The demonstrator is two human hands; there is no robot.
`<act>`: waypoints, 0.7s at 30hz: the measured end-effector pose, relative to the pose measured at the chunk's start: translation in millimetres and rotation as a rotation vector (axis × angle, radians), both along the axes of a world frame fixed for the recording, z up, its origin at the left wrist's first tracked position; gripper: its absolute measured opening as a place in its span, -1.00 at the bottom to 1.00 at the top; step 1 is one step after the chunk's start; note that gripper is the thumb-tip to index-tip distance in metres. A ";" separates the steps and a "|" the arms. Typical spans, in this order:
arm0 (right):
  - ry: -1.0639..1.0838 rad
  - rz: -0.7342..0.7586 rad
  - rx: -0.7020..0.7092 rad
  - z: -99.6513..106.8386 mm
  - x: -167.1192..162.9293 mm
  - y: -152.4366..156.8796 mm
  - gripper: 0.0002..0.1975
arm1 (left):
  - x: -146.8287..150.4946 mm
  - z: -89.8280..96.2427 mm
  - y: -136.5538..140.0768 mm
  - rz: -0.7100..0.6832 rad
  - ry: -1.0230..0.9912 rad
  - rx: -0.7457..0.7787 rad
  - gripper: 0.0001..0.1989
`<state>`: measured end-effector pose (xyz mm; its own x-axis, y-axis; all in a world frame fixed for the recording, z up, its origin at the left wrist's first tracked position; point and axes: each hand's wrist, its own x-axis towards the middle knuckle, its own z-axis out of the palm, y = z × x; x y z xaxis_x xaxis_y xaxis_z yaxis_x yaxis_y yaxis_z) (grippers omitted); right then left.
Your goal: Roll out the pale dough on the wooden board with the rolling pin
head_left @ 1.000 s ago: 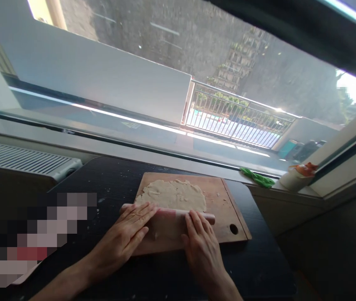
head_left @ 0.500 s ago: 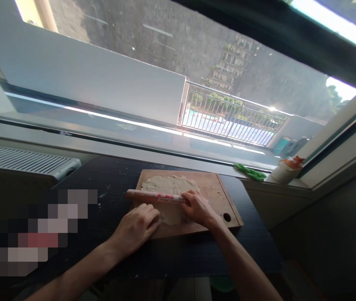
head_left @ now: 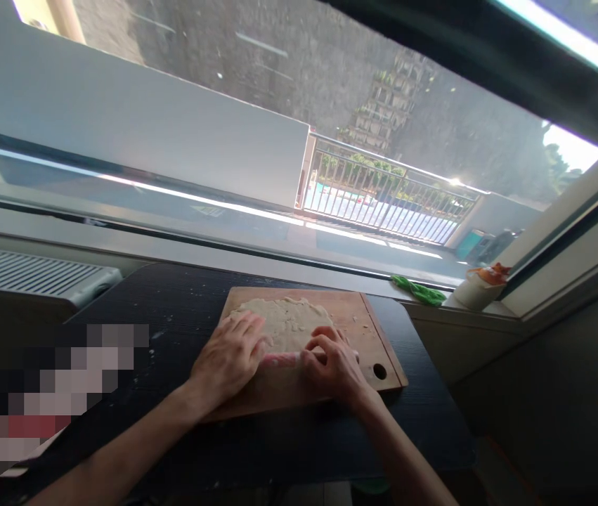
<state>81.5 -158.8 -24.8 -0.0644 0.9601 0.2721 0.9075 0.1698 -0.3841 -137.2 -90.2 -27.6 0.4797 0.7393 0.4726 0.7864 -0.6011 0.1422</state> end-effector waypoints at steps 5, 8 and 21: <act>-0.138 -0.206 0.049 -2.4 -11.4 61.6 -0.69 | 22.7 -5.9 37.1 0.037 0.042 -0.018 -0.61; -0.157 -0.196 -0.024 -5.1 -12.4 67.4 -0.57 | 12.3 -11.6 42.6 0.072 0.061 -0.095 -0.56; -0.119 -0.154 -0.097 -5.2 -13.3 118.6 -0.48 | 14.2 -10.5 83.4 0.017 0.150 -0.129 -0.52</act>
